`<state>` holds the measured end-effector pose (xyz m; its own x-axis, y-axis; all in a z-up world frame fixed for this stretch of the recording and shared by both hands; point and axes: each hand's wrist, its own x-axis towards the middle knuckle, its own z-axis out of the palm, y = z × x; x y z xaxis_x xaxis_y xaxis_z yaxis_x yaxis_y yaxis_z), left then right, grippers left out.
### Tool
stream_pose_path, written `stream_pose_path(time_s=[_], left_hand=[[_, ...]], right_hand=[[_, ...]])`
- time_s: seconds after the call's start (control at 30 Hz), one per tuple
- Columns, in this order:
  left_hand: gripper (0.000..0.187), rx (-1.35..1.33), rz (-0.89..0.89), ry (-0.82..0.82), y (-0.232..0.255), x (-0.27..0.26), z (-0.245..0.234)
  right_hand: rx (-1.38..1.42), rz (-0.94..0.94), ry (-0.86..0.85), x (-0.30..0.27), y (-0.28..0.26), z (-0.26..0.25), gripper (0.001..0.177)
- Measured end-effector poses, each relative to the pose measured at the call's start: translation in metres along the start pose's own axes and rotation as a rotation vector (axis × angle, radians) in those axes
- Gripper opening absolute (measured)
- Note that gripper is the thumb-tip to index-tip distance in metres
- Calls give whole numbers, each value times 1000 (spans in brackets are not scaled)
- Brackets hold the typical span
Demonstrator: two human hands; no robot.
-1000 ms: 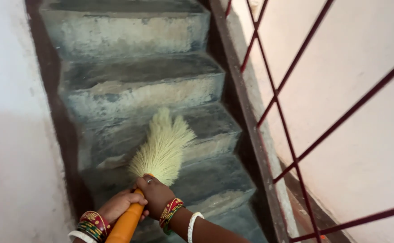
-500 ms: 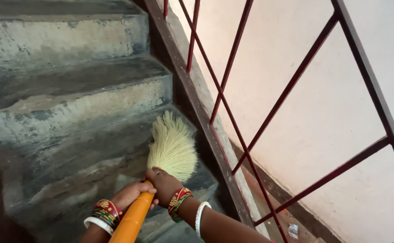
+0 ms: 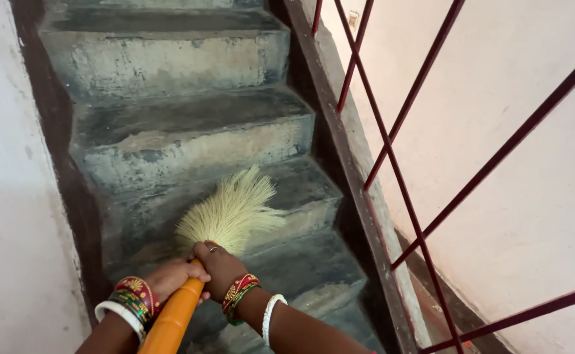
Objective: The person sweeps concrete stairs with a handheld brush-like broom, moving the broom across the surface of each step.
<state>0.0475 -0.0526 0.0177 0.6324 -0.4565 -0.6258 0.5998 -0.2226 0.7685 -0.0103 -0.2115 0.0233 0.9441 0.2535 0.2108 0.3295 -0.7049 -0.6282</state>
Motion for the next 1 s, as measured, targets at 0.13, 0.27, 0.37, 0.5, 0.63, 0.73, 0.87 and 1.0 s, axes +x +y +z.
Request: stream_pose_path(time_s=[0.13,0.27,0.37,0.5,0.63,0.73,0.87,1.0], left_hand=[[34,136,-15,-42,14,3,3],[35,240,-59,-94,31,14,0],[36,257,-43,-148,40,19,-25],[38,347,-23,-146,30,14,-57],[37,267,-90,-96,3,-1,-49],[44,277,-87,-76,6,-9,-39],[50,424,7,-161,16,-2,-19],[52,353,-56,-85,7,-1,6]], right_hand=[[0,21,29,2,3,-1,46],[-12,53,67,11,9,-1,44],[31,46,106,24,6,5,39],[-72,-82,58,37,3,20,43],[-232,-110,-70,30,0,34,53],[-363,-231,-20,28,3,31,45],[-213,-75,17,11,13,19,45],[-167,3,-12,-8,16,16,48]])
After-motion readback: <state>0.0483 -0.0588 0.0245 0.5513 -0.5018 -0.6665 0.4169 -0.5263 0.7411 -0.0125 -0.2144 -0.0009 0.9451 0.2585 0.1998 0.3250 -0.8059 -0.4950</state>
